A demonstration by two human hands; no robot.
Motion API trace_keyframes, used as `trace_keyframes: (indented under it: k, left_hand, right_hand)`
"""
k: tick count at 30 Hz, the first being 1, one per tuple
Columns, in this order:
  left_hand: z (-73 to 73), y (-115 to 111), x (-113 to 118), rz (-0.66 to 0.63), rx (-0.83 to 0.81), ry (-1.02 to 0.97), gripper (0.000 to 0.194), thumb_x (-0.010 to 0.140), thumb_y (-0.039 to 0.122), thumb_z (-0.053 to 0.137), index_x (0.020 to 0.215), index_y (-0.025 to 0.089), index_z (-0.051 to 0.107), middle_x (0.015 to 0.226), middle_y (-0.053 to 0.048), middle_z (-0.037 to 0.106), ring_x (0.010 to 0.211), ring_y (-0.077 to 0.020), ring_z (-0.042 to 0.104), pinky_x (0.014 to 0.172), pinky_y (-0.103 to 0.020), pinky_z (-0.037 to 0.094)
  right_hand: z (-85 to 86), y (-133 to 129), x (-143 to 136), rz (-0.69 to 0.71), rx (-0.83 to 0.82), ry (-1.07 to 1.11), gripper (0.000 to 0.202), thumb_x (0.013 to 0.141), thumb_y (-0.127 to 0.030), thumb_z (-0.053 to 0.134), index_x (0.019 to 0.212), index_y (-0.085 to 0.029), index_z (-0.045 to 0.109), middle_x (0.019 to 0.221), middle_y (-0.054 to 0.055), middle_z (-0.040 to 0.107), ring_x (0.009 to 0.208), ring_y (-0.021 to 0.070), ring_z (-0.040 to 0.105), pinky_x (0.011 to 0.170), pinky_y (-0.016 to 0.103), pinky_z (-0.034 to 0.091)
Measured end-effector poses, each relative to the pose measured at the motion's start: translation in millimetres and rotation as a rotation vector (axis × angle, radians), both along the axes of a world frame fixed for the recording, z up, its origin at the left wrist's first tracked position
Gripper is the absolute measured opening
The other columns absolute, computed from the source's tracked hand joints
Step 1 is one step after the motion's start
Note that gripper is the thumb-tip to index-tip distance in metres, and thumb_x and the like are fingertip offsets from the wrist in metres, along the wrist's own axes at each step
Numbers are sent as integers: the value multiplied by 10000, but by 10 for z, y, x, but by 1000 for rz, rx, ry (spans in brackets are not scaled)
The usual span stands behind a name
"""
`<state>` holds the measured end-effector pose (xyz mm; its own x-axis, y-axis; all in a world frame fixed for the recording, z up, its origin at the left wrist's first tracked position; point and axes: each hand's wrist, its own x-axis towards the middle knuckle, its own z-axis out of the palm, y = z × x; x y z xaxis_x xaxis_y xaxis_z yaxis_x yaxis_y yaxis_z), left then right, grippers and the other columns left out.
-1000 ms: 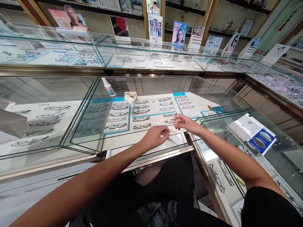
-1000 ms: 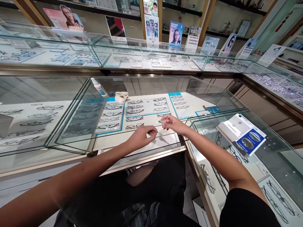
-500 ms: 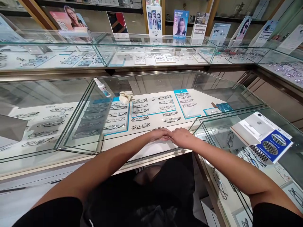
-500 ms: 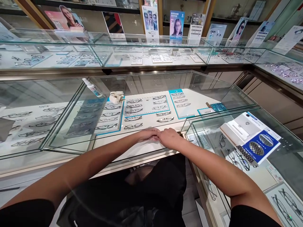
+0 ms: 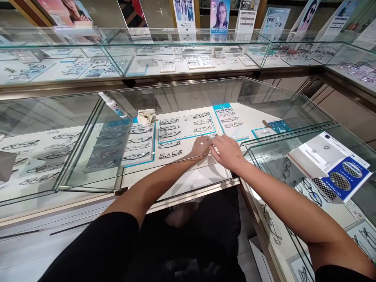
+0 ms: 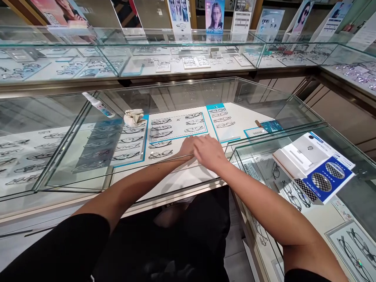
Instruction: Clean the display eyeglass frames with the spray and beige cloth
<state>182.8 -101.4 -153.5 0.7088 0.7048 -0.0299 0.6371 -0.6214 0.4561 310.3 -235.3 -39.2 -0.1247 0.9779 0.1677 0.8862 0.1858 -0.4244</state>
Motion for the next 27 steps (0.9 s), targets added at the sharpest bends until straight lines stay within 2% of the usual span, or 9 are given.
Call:
trace_keyframes:
  k: [2,3,5,9,14,17,20,24,27]
  left_hand:
    - [-88,31,136,-38,220,69,321,1010,236,438,1166,79,671,1343,-197,607,1282,-298,478,1046,-435,330]
    - [-141,43,195,-43,271,93,306,999,226,462,1164,85,677,1347,-211,600,1286,-318,466,1046,-456,332]
    - [-253,69,290,-37,299,121,280,979,200,488,1138,105,697,1347,-216,595,1300,-345,445,1052,-480,333]
    - [-428,132,379,-30,366,187,271,942,154,502,1094,134,725,1327,-206,599,1315,-367,433,1078,-501,318]
    - [-474,169,374,-37,397,242,248,842,117,586,1034,120,744,1321,-207,608,1327,-387,430,1092,-500,312]
    - [-416,130,324,-38,393,249,293,858,116,558,1082,140,745,1369,-197,606,1327,-378,449,1069,-505,341]
    - [-291,15,198,-47,367,249,295,935,179,497,1081,174,754,1396,-169,615,1327,-366,471,1027,-498,384]
    - [-15,-265,-102,-101,288,256,266,963,273,513,1047,191,752,1291,-139,683,1209,-338,568,926,-454,449]
    - [231,-515,-350,-131,90,229,240,957,302,523,1021,202,732,1173,-115,718,1099,-315,617,921,-445,462]
  right_hand:
    - [-32,84,155,-143,51,29,196,995,-272,515,1093,-187,661,1145,174,628,1120,365,524,980,494,394]
    - [-65,121,225,-203,72,43,196,991,-269,516,1095,-188,660,1157,169,623,1127,364,519,989,498,398]
    - [-146,181,329,-281,116,76,190,990,-267,507,1072,-199,664,1144,147,632,1118,350,527,992,489,417]
    - [-271,250,401,-329,189,145,150,969,-246,521,977,-220,668,1072,111,647,1073,320,553,979,464,443]
    - [-301,285,421,-353,223,179,128,944,-221,540,922,-226,666,1024,101,639,1042,309,560,946,451,453]
    - [-300,296,446,-350,216,198,125,931,-209,544,901,-228,664,1010,96,639,1035,304,561,938,443,454]
    - [-306,305,468,-340,206,209,120,915,-197,550,892,-229,663,1008,91,641,1036,301,559,937,438,455]
    - [-314,305,471,-330,201,206,124,909,-201,551,892,-233,669,1020,96,637,1048,311,555,941,454,459]
    - [-286,289,495,-289,179,166,120,913,-229,563,944,-235,678,1057,105,630,1081,329,551,952,474,464]
